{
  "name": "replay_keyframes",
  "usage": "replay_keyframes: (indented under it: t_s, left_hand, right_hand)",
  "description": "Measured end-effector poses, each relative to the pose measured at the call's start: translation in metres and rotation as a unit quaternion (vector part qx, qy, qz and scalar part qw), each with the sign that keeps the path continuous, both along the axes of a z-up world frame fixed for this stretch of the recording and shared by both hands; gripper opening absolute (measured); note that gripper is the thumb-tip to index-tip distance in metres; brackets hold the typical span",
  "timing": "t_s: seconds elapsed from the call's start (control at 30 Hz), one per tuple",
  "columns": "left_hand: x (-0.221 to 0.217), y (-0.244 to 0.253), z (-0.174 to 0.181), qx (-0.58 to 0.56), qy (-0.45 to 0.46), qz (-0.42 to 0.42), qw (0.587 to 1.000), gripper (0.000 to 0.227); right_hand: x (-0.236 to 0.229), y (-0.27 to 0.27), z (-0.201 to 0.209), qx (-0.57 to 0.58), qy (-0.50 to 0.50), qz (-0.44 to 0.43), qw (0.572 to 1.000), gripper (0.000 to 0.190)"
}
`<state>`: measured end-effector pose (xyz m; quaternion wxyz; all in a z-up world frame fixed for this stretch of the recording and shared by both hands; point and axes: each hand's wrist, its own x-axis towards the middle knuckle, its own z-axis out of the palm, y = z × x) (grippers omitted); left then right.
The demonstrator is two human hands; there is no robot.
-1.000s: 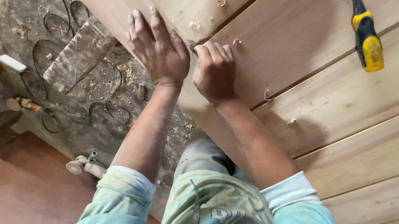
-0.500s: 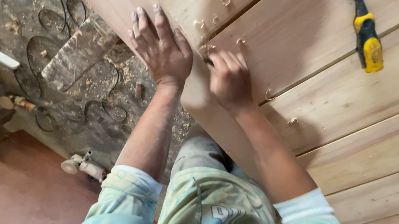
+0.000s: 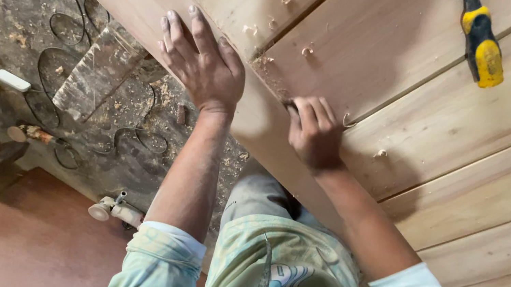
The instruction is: The person fits a wooden panel into a groove on a larger wooden structure, then uses a chisel and sandpaper to trim and smooth the edges for a flush fit.
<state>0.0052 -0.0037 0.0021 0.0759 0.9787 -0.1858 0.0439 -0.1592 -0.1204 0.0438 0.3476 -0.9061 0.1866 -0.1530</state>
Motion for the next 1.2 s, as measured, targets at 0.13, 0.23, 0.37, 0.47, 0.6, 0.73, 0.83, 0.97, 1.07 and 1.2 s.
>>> replay_keyframes:
  t_s: [0.13,0.23,0.37,0.47,0.6,0.73,0.83,0.97,1.07,1.2]
  left_hand:
    - [0.001,0.003,-0.002,0.025,0.000,0.006,1.000,0.060]
    - [0.003,-0.002,-0.003,0.007,0.006,0.003,1.000,0.062]
    - [-0.002,0.001,0.000,0.005,0.006,0.001,1.000,0.063]
    - [0.000,0.000,0.004,-0.005,0.006,0.003,1.000,0.062]
    - [-0.001,-0.006,0.009,-0.016,0.006,0.008,1.000,0.062]
    - [-0.007,-0.002,0.010,-0.028,0.015,0.012,0.999,0.063]
    - [0.002,-0.008,0.008,-0.038,0.008,0.000,0.999,0.063]
    - [-0.004,0.002,0.010,-0.032,-0.001,-0.002,0.999,0.061]
    - [0.000,-0.006,0.008,-0.009,0.015,0.013,1.000,0.061]
    - [-0.003,0.001,0.004,-0.019,0.020,0.005,1.000,0.061]
  right_hand:
    - [0.026,0.005,0.005,-0.001,-0.009,0.005,1.000,0.011]
    - [0.053,0.008,-0.017,-0.014,-0.053,-0.010,0.998,0.009]
    - [0.034,0.010,-0.020,0.005,-0.019,0.023,1.000,0.012]
    - [0.017,0.005,0.000,0.012,-0.001,0.015,1.000,0.008]
    - [0.051,0.008,0.006,0.007,-0.025,0.001,1.000,0.009]
    - [0.065,0.014,-0.001,0.040,-0.012,0.013,0.999,0.007]
    - [0.048,0.005,0.006,0.039,-0.003,0.004,0.999,0.014]
    - [0.037,0.017,0.010,0.054,0.002,0.009,0.998,0.018]
    - [0.057,0.017,-0.002,0.036,-0.036,-0.014,0.999,0.019]
    - [0.047,0.019,-0.004,0.051,-0.013,0.010,0.999,0.024]
